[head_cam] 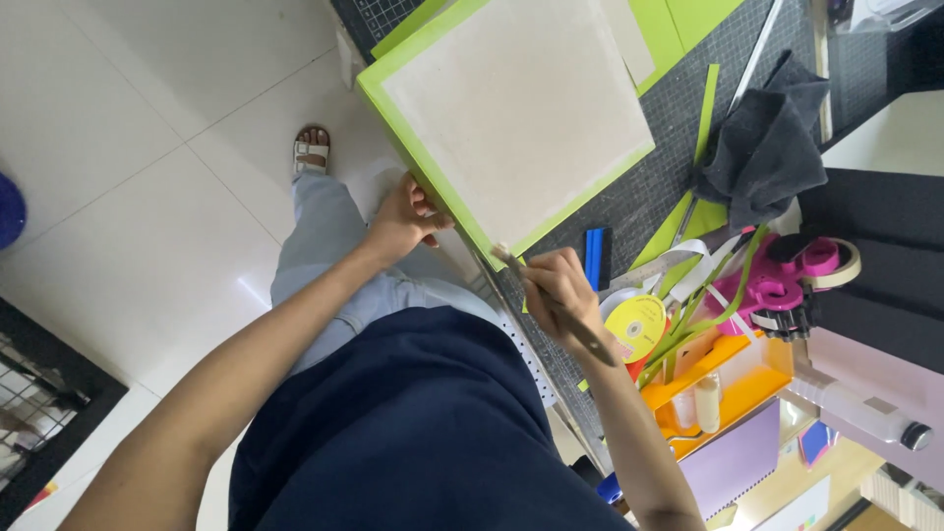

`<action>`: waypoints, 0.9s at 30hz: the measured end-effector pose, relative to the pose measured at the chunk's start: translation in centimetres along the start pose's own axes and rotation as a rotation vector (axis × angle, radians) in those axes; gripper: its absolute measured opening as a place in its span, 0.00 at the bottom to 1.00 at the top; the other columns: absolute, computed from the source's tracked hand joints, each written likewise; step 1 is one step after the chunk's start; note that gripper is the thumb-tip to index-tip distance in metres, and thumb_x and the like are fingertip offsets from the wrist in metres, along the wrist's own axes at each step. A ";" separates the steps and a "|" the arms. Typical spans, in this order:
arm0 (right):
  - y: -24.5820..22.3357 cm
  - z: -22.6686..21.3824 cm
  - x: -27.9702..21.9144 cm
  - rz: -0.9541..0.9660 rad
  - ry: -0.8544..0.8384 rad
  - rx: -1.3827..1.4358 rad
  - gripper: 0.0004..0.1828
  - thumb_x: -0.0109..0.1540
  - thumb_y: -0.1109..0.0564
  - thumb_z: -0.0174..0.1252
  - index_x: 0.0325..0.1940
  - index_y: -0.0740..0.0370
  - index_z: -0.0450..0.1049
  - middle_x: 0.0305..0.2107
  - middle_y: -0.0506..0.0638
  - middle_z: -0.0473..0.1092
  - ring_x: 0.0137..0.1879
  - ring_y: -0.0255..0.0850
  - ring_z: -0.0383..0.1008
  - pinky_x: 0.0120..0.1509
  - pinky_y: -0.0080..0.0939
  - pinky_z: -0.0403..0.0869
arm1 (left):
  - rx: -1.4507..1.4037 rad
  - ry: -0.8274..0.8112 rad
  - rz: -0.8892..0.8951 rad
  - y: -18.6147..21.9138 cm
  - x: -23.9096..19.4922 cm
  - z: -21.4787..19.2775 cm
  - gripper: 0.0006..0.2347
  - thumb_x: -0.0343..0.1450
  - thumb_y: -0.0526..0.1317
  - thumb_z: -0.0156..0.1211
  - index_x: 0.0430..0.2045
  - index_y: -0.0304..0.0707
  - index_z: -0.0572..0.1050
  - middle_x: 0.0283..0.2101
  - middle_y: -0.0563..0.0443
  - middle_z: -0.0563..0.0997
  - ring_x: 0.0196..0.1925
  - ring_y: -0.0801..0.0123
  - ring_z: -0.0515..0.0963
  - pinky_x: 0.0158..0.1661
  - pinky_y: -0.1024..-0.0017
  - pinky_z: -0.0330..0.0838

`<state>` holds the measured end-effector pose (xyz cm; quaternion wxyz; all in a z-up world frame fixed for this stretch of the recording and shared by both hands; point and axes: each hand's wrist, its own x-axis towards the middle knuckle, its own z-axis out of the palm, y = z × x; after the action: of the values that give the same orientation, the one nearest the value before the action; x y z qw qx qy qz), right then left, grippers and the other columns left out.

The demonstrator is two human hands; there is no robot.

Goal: Applying glue to a cardboard box insert using a roller and a brush on a workshop table.

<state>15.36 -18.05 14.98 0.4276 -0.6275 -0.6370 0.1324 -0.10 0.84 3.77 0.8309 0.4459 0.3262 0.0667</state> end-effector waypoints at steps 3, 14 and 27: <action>1.3 0.2 -1.8 -0.097 -0.064 -0.077 0.01 0.59 0.68 0.58 0.34 0.71 0.74 0.26 0.62 0.71 0.28 0.54 0.69 0.32 0.46 0.71 | 0.031 -0.018 0.001 -0.6 0.4 0.0 0.24 0.67 0.33 0.68 0.51 0.29 0.60 0.41 0.46 0.75 0.44 0.68 0.80 0.24 0.77 0.84; 1.9 -1.3 -1.7 0.070 -0.105 0.105 0.05 0.57 0.69 0.62 0.37 0.69 0.75 0.29 0.62 0.73 0.32 0.56 0.72 0.35 0.47 0.72 | 0.030 -0.043 -0.013 2.1 -0.5 0.4 0.24 0.66 0.32 0.67 0.51 0.25 0.58 0.39 0.43 0.73 0.43 0.63 0.79 0.22 0.76 0.83; 5.9 -6.0 -0.8 0.030 -0.063 -0.107 0.07 0.57 0.69 0.60 0.36 0.60 0.75 0.31 0.56 0.73 0.38 0.54 0.74 0.41 0.48 0.74 | 0.036 -0.060 0.020 -1.0 0.6 -0.4 0.29 0.67 0.34 0.66 0.57 0.21 0.55 0.42 0.39 0.71 0.46 0.57 0.78 0.23 0.75 0.81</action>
<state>23.54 -19.98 14.08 0.3711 -0.6545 -0.6468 0.1245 -0.10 0.75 2.50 0.8313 0.4660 0.2978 0.0555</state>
